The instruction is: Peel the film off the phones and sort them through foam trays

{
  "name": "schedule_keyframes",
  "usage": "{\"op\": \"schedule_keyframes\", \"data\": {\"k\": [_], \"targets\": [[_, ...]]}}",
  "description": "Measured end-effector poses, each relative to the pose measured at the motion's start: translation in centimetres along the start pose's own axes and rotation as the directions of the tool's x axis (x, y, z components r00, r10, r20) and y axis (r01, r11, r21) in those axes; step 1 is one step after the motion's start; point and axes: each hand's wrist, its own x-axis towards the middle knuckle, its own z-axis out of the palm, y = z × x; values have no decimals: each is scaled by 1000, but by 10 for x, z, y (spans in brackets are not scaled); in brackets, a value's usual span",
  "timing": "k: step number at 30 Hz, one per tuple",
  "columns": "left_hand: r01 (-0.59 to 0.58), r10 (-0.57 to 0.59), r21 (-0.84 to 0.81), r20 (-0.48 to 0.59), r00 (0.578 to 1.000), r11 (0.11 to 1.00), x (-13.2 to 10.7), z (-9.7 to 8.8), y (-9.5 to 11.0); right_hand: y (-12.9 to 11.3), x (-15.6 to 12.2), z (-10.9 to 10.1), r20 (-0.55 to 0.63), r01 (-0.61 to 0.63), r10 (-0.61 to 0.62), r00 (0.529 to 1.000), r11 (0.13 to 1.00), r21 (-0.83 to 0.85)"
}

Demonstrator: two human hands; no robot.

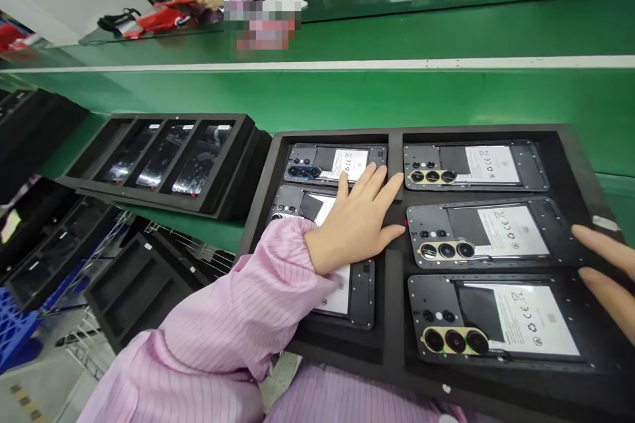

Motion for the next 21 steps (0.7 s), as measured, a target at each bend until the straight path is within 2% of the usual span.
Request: {"op": "schedule_keyframes", "data": {"k": [2,3,5,7,8,9,14,21], "targets": [[-12,12,1,-13,1000,1000,0,1,0,-21,6,-6,79,195,-196,977,981,20],[-17,17,1,-17,1000,1000,-1,1,-1,-32,9,-7,134,296,-300,945,954,48],[-23,23,-2,-23,999,1000,-1,1,-1,-53,16,-3,197,489,-495,846,869,83],[-25,25,-6,-25,999,1000,-2,0,-2,-69,24,5,224,607,-602,766,793,54],[-28,27,-9,-24,999,1000,-2,0,-2,-74,28,10,224,639,-630,744,768,40],[-29,29,-11,-25,999,1000,-2,0,-3,-78,31,14,223,643,-633,741,765,34],[-30,29,-9,-24,999,1000,-2,0,-3,-85,36,23,232,498,-514,826,858,128],[-17,17,5,6,1000,1000,-3,-1,-2,-88,27,19,217,477,-494,842,869,128]]}}
